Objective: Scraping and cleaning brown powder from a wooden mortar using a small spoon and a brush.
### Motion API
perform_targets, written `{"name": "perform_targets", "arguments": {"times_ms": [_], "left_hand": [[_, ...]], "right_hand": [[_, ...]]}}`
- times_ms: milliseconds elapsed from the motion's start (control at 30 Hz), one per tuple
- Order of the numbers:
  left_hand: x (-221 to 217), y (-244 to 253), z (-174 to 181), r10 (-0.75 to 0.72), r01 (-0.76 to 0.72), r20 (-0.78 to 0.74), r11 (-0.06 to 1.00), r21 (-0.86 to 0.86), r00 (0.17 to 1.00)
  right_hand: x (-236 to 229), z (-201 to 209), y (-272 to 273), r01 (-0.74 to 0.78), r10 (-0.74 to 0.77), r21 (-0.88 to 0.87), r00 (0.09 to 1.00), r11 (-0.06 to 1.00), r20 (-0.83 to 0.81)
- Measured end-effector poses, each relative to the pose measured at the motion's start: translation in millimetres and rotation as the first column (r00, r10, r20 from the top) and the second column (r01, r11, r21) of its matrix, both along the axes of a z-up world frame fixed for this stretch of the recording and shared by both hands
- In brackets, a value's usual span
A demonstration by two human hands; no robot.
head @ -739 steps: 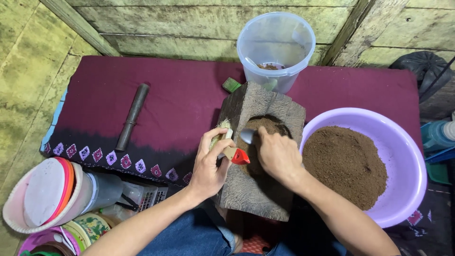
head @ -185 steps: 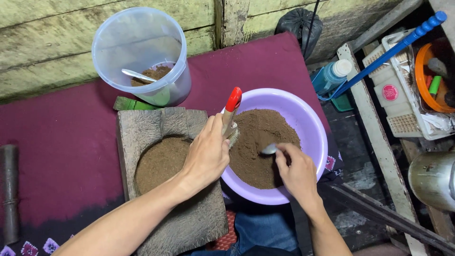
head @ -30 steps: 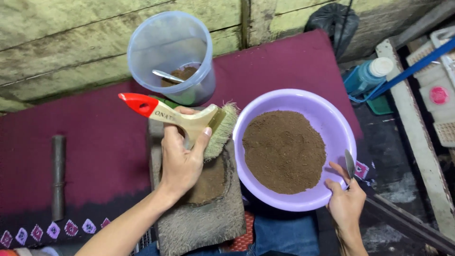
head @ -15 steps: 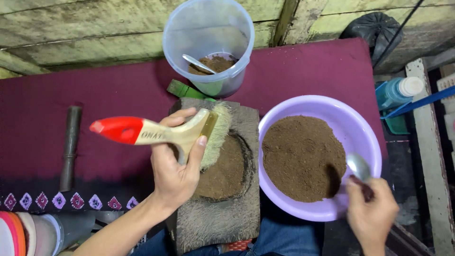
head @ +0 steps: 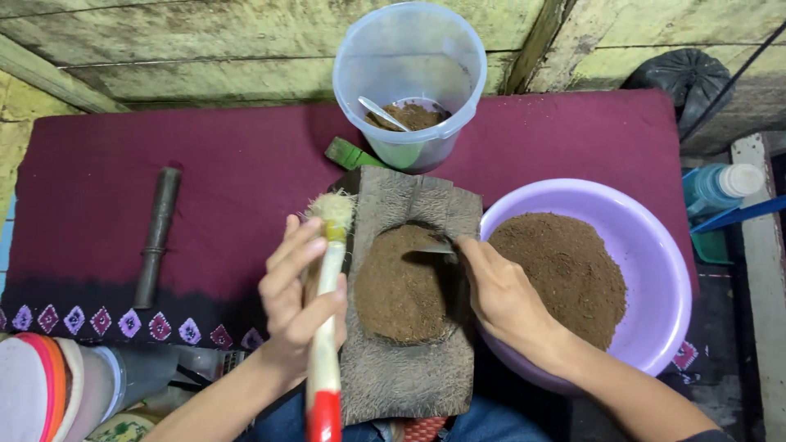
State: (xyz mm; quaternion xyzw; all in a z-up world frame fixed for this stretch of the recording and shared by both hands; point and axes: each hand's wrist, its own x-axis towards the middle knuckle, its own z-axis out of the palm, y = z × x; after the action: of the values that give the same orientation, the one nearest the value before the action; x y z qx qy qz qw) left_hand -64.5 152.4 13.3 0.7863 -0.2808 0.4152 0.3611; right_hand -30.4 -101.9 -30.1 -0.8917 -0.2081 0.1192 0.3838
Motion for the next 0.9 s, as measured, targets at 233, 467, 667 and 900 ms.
{"name": "perform_targets", "arguments": {"times_ms": [233, 467, 667, 900], "left_hand": [[-8, 9, -26, -0.073, 0.056, -0.318, 0.997, -0.062, 0.945], [-12, 9, -25, -0.037, -0.004, -0.436, 0.996, -0.093, 0.899], [-12, 6, -19, -0.083, -0.015, -0.511, 0.983, -0.186, 0.856], [-12, 6, -23, -0.072, -0.046, -0.520, 0.976, -0.211, 0.851]], "right_hand": [[18, -46, 40, 0.112, 0.030, -0.423, 0.949, 0.899, 0.313], [0, -58, 34, 0.167, 0.204, -0.646, 0.865, 0.745, 0.458], [-23, -43, 24, -0.200, 0.287, -0.655, 0.957, 0.729, 0.028], [18, -42, 25, 0.147, 0.152, -0.560, 0.879, 0.815, 0.452]]}}
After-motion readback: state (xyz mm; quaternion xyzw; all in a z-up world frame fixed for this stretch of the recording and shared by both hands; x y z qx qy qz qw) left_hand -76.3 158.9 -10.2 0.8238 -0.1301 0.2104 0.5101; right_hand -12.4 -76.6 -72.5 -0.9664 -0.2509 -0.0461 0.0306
